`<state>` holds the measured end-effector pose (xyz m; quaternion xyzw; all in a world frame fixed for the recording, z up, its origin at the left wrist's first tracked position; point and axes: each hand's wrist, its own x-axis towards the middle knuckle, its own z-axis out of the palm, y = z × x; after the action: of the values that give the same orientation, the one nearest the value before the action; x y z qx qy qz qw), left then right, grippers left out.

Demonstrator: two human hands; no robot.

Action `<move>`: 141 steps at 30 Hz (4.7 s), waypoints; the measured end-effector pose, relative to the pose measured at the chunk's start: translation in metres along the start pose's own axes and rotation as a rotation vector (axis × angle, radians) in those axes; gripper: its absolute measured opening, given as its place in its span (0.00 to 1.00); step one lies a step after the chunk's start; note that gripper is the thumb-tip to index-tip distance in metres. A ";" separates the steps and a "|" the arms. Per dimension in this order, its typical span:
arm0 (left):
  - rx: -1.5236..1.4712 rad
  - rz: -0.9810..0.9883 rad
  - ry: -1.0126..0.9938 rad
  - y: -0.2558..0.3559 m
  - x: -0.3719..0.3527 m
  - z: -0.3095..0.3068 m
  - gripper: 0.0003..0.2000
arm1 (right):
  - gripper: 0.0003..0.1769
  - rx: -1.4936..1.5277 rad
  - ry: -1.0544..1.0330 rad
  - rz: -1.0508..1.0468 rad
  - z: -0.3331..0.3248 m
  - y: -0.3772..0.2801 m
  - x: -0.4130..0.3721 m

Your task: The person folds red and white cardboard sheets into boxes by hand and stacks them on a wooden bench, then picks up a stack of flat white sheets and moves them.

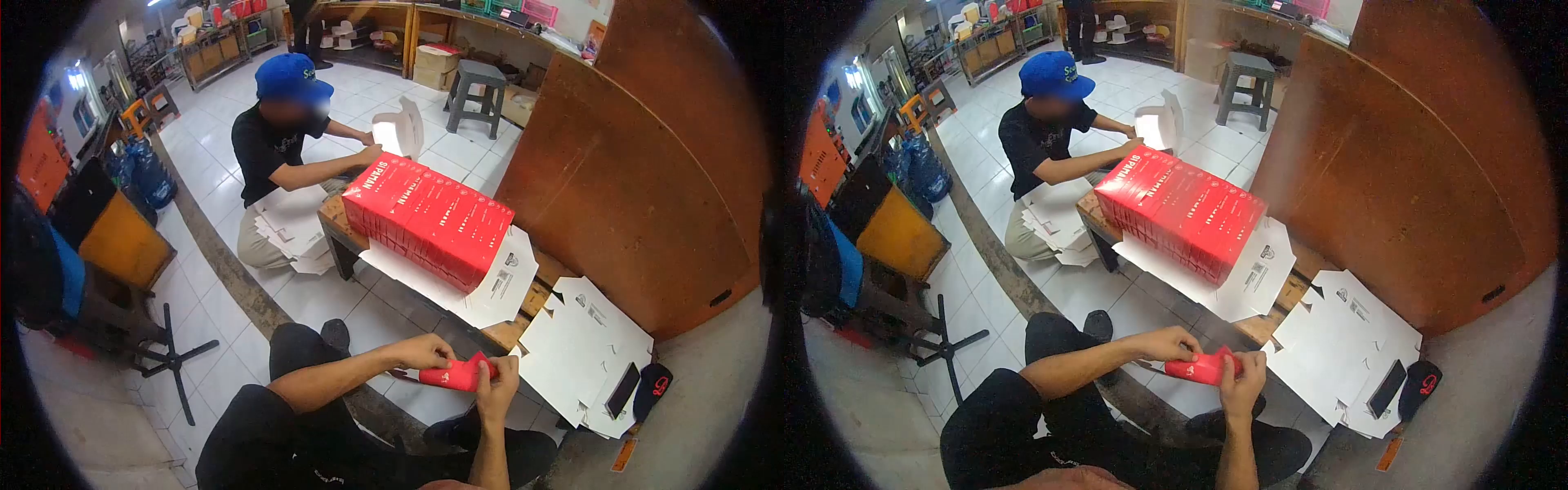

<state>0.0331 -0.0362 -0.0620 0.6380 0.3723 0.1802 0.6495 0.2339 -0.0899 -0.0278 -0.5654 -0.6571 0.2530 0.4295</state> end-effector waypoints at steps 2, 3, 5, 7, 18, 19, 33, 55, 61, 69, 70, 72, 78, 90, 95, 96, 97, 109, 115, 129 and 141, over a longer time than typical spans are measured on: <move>0.057 -0.032 -0.047 0.008 -0.003 -0.004 0.11 | 0.07 0.023 -0.122 -0.105 0.002 0.005 0.002; 0.066 -0.004 -0.039 0.007 -0.003 -0.003 0.11 | 0.07 0.035 -0.181 -0.156 0.003 0.006 0.002; 0.083 0.049 -0.024 0.003 -0.004 0.000 0.11 | 0.07 0.020 -0.278 -0.120 0.005 0.007 0.001; 0.016 0.058 -0.017 0.005 -0.005 -0.002 0.11 | 0.08 0.085 -0.341 -0.072 0.005 0.010 0.001; 0.140 0.076 -0.210 0.008 -0.007 0.005 0.14 | 0.10 0.083 -0.362 -0.099 0.007 0.003 0.002; 0.163 0.080 -0.180 0.004 -0.006 0.008 0.14 | 0.10 0.047 -0.313 -0.201 0.010 0.004 0.002; -0.921 -0.082 0.773 -0.044 -0.016 -0.003 0.09 | 0.34 0.141 -0.516 -0.072 0.050 0.001 -0.024; -0.060 0.180 1.004 -0.058 -0.007 0.016 0.07 | 0.11 0.099 -0.420 -0.163 0.040 0.010 -0.011; -0.254 0.231 0.819 -0.025 -0.018 0.045 0.07 | 0.10 0.043 -0.100 0.090 0.055 0.016 -0.023; -0.403 0.138 0.381 -0.015 -0.024 0.034 0.11 | 0.21 0.227 -0.246 0.025 0.032 0.019 -0.002; -0.444 0.125 0.308 -0.012 -0.024 0.030 0.11 | 0.22 0.256 -0.303 0.053 0.027 0.014 -0.003; -0.301 0.121 0.251 -0.004 -0.027 0.026 0.11 | 0.25 0.323 -0.401 0.097 0.024 0.016 -0.004; -0.270 0.086 0.201 0.001 -0.029 0.028 0.14 | 0.17 0.406 -0.354 0.270 0.016 0.014 -0.001; 0.652 0.597 -0.178 0.032 -0.073 0.053 0.30 | 0.20 0.287 -0.026 0.535 -0.099 0.051 0.018; 0.313 0.812 -0.006 0.008 -0.070 0.084 0.12 | 0.27 0.505 -0.118 0.467 -0.038 0.031 0.014; 0.046 0.615 0.021 0.029 -0.079 0.081 0.09 | 0.28 0.520 -0.159 0.373 -0.015 0.011 0.009; -0.253 0.442 0.085 0.051 -0.087 0.079 0.09 | 0.29 0.536 -0.198 0.278 0.004 -0.007 0.003; -0.453 0.189 1.067 0.009 -0.053 0.022 0.11 | 0.53 0.761 -0.346 -0.084 0.069 -0.021 -0.041; -0.681 0.235 1.152 0.011 -0.045 0.007 0.09 | 0.46 0.417 -0.242 -0.386 0.062 -0.036 -0.035; -0.956 0.332 1.004 0.006 -0.040 0.007 0.08 | 0.45 -0.039 -0.086 -0.584 0.066 -0.025 -0.037; -0.367 0.420 0.861 0.001 -0.040 0.041 0.10 | 0.20 0.080 0.199 -0.240 0.043 -0.025 -0.016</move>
<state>0.0367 -0.0929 -0.0545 0.4424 0.4319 0.6157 0.4885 0.1839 -0.1045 -0.0335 -0.4876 -0.6633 0.1687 0.5420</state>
